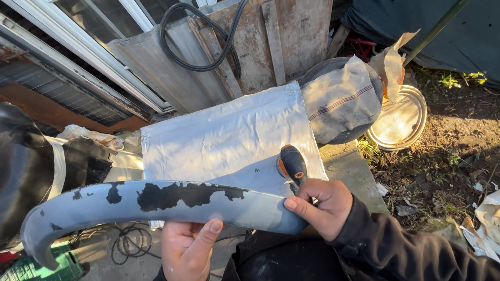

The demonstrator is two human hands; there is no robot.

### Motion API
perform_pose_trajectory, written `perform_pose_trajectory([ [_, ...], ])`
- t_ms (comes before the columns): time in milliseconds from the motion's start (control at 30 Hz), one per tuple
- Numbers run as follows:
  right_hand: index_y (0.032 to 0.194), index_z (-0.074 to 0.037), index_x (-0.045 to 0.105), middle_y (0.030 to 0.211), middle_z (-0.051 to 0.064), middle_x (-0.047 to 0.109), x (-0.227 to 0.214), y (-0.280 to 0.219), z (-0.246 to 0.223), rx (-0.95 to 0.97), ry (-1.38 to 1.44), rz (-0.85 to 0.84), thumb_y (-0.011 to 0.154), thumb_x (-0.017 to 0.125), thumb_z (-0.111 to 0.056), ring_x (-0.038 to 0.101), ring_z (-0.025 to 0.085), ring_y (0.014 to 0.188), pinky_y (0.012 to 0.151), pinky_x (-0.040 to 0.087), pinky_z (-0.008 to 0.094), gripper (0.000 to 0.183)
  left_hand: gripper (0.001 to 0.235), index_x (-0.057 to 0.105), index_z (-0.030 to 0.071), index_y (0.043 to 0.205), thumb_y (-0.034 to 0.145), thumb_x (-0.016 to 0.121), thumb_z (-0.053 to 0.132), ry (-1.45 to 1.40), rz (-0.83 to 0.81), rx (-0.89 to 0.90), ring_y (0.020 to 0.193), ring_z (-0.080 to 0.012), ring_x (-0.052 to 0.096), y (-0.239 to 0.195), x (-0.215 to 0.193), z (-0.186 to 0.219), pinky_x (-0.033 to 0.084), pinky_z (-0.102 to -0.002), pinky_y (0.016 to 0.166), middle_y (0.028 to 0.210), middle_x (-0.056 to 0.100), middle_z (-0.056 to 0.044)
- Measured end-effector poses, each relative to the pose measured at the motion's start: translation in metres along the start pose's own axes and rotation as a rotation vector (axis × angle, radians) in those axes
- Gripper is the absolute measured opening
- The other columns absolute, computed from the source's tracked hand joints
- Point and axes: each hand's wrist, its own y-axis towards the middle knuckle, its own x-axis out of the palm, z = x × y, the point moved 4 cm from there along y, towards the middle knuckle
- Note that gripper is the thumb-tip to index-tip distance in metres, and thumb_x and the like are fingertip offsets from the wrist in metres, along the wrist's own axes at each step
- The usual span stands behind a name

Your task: The person uses an electric sander to smooth the surface of a curved car trim piece. They repeatedly sand the piece, pause to peel off loose paint or residue by hand, and rotate the trim to access different areas.

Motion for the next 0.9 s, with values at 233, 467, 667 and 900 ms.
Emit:
perform_pose_trajectory([
  [233, 0.106, -0.002, 0.076, 0.096, 0.006, 0.080, -0.013, 0.005, 0.027, -0.123, 0.225, -0.249, 0.094, 0.069, -0.015, 0.074, 0.014, 0.085, 0.078, 0.058, 0.027, 0.019, 0.041, 0.057, -0.011, 0.128, 0.090, 0.067, -0.002, -0.074, 0.027, 0.020, 0.107, -0.0276, 0.070, 0.007, -0.006, 0.011, 0.054, -0.045, 0.099, 0.116, 0.071, -0.022],
  [467, 0.100, 0.002, 0.068, 0.080, 0.008, 0.067, -0.066, -0.001, 0.149, 0.183, 0.429, 0.199, 0.104, 0.059, -0.018, 0.062, 0.015, 0.068, 0.066, 0.055, 0.031, 0.022, 0.035, 0.057, -0.011, 0.123, 0.094, 0.068, 0.005, -0.317, -0.056, 0.004, 0.104, -0.0349, 0.070, 0.004, -0.015, 0.019, 0.058, -0.057, 0.093, 0.113, 0.070, -0.026],
  [667, 0.078, 0.001, 0.069, 0.079, 0.011, 0.070, -0.055, -0.008, 0.090, 0.026, 0.231, 0.130, 0.108, 0.051, -0.033, 0.060, 0.018, 0.070, 0.068, 0.050, 0.034, 0.049, 0.033, 0.056, -0.012, 0.125, 0.100, 0.068, 0.006, -0.441, -0.102, -0.013, 0.100, -0.0342, 0.067, 0.000, -0.033, -0.003, 0.054, -0.054, 0.090, 0.114, 0.067, -0.026],
  [900, 0.094, -0.001, 0.074, 0.091, 0.008, 0.073, -0.028, -0.011, -0.083, -0.490, 0.130, -0.240, 0.091, 0.076, -0.022, 0.068, 0.019, 0.089, 0.079, 0.052, 0.033, 0.021, 0.034, 0.055, -0.013, 0.122, 0.094, 0.069, 0.002, -0.329, -0.117, -0.018, 0.107, -0.0331, 0.067, -0.001, -0.018, -0.001, 0.053, -0.053, 0.099, 0.112, 0.068, -0.026],
])
